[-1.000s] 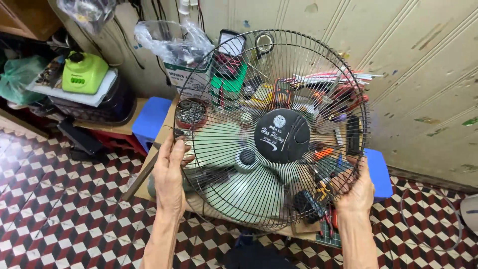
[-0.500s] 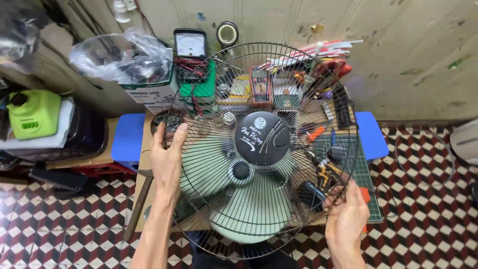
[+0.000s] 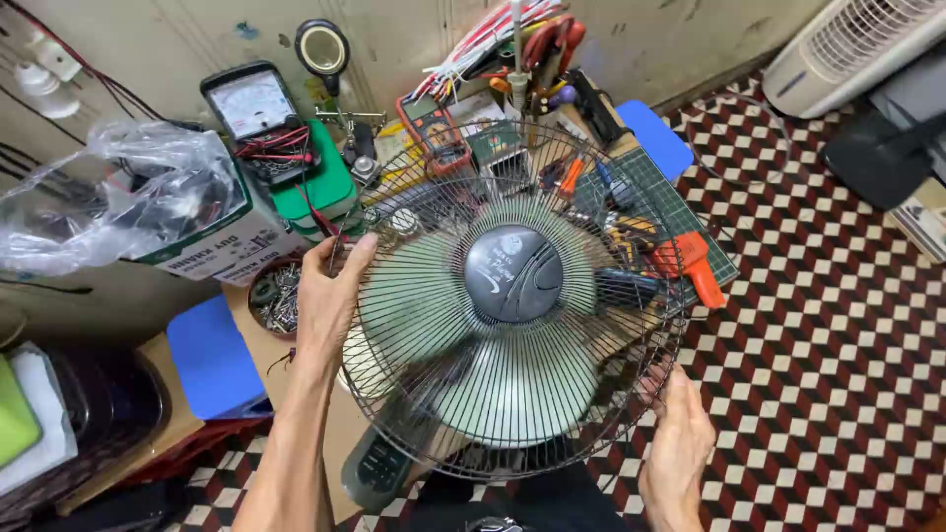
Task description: Assembling and testing an electric fan on a workbench in a workshop.
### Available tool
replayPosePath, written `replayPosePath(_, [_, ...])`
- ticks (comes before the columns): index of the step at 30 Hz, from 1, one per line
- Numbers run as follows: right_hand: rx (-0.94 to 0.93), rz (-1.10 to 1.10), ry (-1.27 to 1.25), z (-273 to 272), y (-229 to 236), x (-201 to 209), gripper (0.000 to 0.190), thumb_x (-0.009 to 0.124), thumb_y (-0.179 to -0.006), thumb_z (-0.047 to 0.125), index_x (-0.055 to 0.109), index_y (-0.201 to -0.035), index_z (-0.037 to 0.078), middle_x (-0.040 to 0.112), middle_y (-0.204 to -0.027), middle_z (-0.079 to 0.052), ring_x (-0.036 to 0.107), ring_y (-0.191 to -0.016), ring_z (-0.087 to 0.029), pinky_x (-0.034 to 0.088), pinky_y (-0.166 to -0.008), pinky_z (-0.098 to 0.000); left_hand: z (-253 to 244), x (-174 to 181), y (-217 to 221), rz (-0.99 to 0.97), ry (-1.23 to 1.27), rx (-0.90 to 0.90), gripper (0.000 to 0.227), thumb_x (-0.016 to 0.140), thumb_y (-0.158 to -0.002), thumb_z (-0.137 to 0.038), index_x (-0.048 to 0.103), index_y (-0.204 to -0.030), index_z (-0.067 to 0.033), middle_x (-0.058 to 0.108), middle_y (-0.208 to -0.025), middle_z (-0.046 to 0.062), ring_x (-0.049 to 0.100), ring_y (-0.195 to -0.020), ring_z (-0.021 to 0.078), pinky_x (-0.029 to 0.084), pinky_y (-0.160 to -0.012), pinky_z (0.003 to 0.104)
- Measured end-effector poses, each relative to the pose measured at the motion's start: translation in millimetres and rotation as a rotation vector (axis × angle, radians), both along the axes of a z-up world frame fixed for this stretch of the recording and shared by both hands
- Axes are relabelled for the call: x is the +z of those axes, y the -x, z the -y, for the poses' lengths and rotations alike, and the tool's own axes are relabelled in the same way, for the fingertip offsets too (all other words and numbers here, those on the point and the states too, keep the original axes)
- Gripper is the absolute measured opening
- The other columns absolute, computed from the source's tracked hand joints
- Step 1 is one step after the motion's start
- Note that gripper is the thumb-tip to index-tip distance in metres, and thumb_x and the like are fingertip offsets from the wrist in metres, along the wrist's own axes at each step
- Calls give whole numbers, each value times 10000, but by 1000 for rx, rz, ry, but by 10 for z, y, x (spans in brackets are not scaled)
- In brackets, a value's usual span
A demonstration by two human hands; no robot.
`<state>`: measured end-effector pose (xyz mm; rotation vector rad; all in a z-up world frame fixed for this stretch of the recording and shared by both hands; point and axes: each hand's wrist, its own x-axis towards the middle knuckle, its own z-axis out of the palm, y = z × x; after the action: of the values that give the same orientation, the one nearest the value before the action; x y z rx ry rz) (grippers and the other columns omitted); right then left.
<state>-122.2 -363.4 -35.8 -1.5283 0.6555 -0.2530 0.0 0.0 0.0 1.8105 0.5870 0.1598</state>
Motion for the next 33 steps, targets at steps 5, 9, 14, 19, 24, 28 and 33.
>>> replayPosePath(5, [-111,-98,77,-300,245,-38,623,392,-1064,396,509,-1420,-102,614,-1388,-201,563,-1316,-248,400,-1128,-335,-124,-253,-160,-25,27,-140,1049,738,-754,-659,454,-1444,78,606,-1358,211,603,-1231,256,450,-1044,349])
replayPosePath(9, [-127,-212,89,-323,340,-207,679,399,-1041,461,440,-1473,-61,498,-1518,-216,454,-1430,-286,326,-1183,-363,-117,-345,-196,-65,-12,-170,1042,737,-744,-669,478,-1431,71,617,-1351,215,607,-1234,281,439,-1051,366])
replayPosePath(14, [-96,-279,89,-339,300,-368,700,395,-1033,482,444,-1483,-52,515,-1516,-221,461,-1440,-291,327,-1194,-362,-172,-401,-255,-111,-118,-165,1046,733,-747,-682,481,-1434,65,597,-1364,229,590,-1250,302,420,-1066,383])
replayPosePath(19, [-96,-309,17,-293,241,-389,751,416,-993,533,417,-1493,-28,463,-1554,-186,408,-1463,-271,283,-1201,-356,-151,-331,-196,-121,-73,-139,1066,726,-758,-680,446,-1453,78,568,-1394,236,574,-1274,309,417,-1072,395])
replayPosePath(24, [-56,-378,70,-286,190,-391,796,388,-989,583,429,-1502,-24,492,-1524,-213,437,-1447,-286,308,-1190,-364,-183,-386,-205,-163,-80,-123,1064,703,-750,-690,466,-1457,69,575,-1409,240,579,-1284,321,423,-1082,405])
replayPosePath(28, [-70,-429,116,-385,176,-330,785,395,-970,588,452,-1512,23,576,-1466,-202,493,-1416,-285,330,-1177,-361,-236,-439,-228,-176,-114,-139,1062,689,-764,-698,466,-1464,69,561,-1429,251,560,-1311,330,405,-1102,411])
replayPosePath(33, [-116,-406,130,-462,188,-375,771,388,-988,582,442,-1514,20,579,-1442,-212,506,-1397,-297,352,-1160,-366,-214,-481,-239,-164,-82,-143,1045,702,-776,-680,459,-1457,75,545,-1444,247,539,-1329,327,396,-1106,411])
